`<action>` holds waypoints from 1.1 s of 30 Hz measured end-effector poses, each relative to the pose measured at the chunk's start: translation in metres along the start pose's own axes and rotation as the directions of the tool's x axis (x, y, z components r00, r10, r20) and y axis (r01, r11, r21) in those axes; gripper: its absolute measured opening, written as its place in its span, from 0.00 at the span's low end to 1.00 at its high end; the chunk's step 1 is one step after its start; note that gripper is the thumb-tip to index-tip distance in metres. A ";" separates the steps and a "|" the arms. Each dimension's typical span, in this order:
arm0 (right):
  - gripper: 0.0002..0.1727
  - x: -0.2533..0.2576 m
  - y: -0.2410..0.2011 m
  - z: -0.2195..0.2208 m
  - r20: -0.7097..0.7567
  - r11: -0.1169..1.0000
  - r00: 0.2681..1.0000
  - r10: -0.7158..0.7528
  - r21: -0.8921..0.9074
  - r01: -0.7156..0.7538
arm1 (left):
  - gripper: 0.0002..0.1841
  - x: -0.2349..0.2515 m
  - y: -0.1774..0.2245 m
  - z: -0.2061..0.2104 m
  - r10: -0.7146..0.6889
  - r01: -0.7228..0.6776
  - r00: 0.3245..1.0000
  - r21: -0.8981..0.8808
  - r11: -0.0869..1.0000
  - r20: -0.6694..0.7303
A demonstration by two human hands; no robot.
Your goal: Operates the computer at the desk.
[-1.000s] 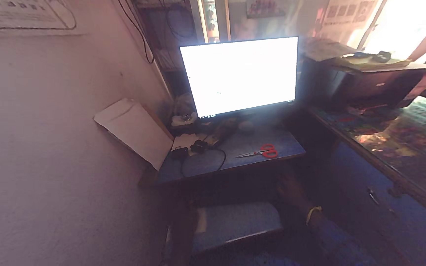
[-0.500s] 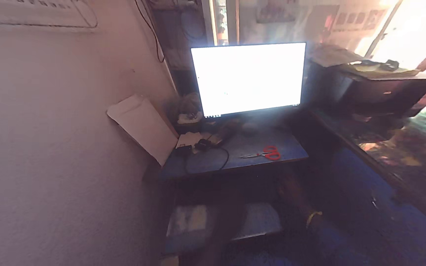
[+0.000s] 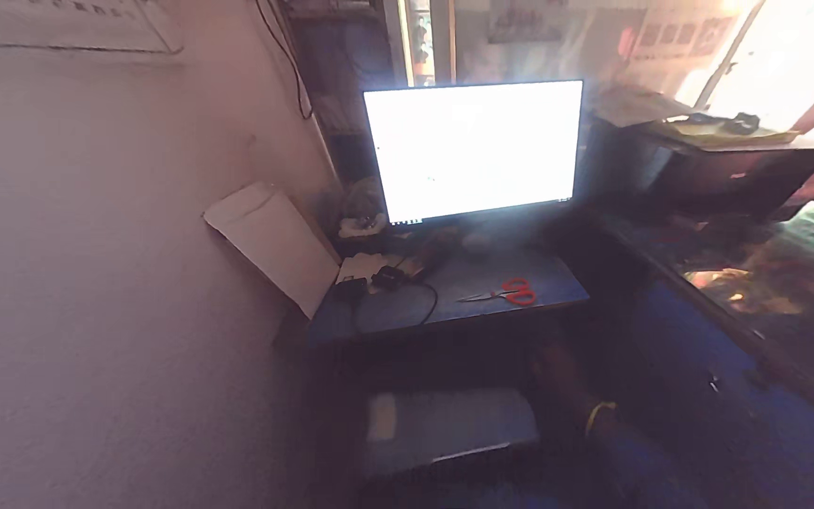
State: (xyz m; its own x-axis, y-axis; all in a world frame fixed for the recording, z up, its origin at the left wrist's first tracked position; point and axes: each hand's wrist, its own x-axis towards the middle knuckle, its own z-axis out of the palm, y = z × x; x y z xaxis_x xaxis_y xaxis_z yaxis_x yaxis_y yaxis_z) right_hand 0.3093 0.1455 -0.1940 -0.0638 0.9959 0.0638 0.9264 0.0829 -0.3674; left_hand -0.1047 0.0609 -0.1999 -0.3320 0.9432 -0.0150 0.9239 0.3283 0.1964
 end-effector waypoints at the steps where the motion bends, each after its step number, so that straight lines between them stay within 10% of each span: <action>1: 0.28 0.002 0.002 0.000 -0.010 1.000 1.000 -0.008 -0.014 0.008 | 0.25 0.005 -0.003 0.009 -0.048 0.045 0.998 -0.069 0.997 -0.050; 33: 0.28 0.004 0.016 0.015 -0.140 0.992 0.983 -0.117 -0.060 0.109 | 0.38 0.021 0.013 -0.004 -0.201 0.190 0.979 -0.232 0.954 -0.023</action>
State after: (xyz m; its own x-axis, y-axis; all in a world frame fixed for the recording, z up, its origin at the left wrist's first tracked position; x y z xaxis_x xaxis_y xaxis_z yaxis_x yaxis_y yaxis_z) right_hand 0.3179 0.1513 -0.2134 -0.1192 0.9646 0.2352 0.9345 0.1890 -0.3016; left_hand -0.1006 0.0849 -0.1936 -0.5153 0.8564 -0.0314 0.7739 0.4808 0.4121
